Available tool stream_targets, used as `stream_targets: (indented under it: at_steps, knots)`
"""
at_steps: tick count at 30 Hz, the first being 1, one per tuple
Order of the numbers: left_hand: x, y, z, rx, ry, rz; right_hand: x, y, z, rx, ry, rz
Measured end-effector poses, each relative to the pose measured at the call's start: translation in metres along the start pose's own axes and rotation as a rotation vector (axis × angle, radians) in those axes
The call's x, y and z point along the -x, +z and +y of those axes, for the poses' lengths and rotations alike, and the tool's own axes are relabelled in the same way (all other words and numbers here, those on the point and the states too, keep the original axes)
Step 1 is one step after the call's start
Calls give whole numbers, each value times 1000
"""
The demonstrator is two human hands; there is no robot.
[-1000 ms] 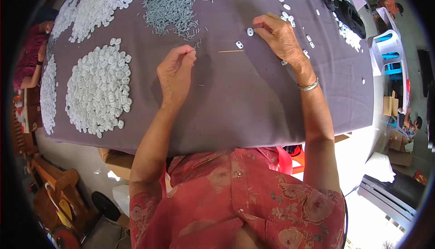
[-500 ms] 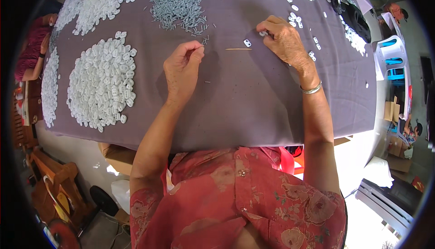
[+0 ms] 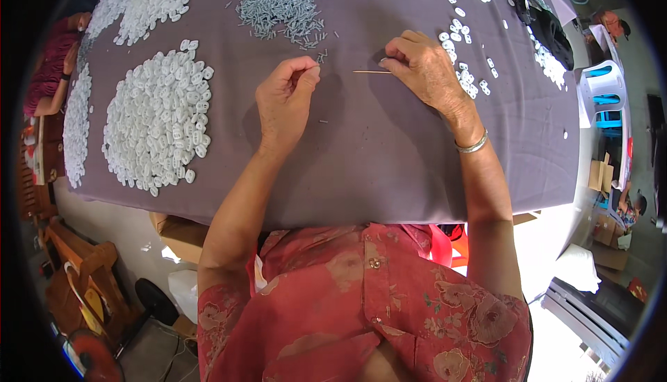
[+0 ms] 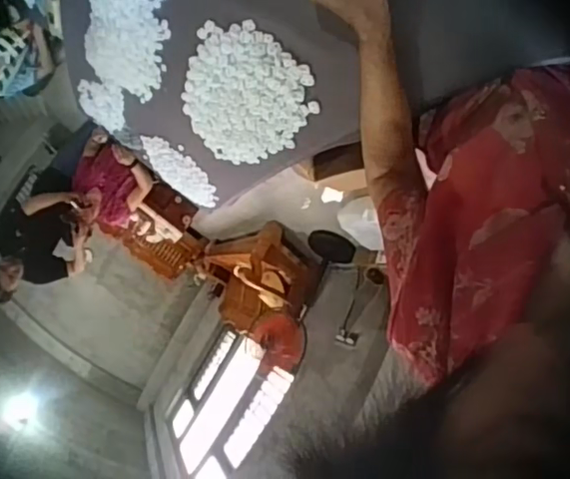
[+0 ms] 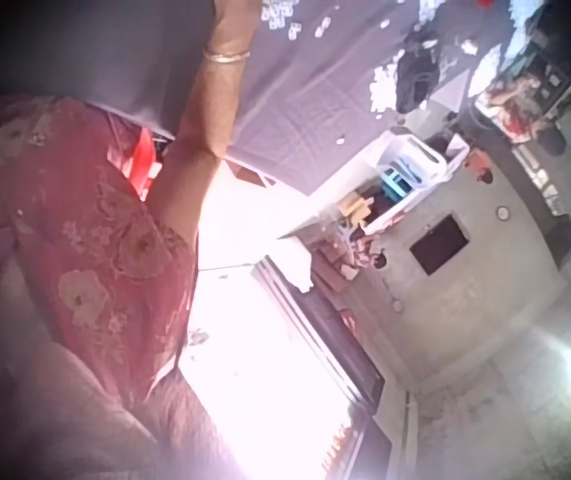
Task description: The person is seen assembling small white plastic parts by joining them with a thin metal pin.
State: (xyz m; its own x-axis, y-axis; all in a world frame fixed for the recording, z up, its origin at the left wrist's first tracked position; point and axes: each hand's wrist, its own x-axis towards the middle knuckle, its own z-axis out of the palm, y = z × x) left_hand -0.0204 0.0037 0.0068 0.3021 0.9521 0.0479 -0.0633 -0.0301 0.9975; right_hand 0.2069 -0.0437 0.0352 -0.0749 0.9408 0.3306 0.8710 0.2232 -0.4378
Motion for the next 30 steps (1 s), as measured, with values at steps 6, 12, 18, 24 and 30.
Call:
stream_targets:
  at_steps: [6, 12, 18, 24, 30]
  knots:
    - [-2, 2, -1, 3, 20, 17, -2, 9, -4, 0, 51, -37]
    - [-10, -3, -1, 21, 63, -11, -5, 8, -12, -123, 37, 16]
    - [-12, -8, 3, 87, 66, -148, -17, 18, -35, -412, 114, -9]
    - [-16, -16, 0, 153, 60, -231, -26, 39, -53, -670, 187, -65]
    - [-16, -18, -1, 173, 9, -215, -23, 51, -56, -732, 200, 8]
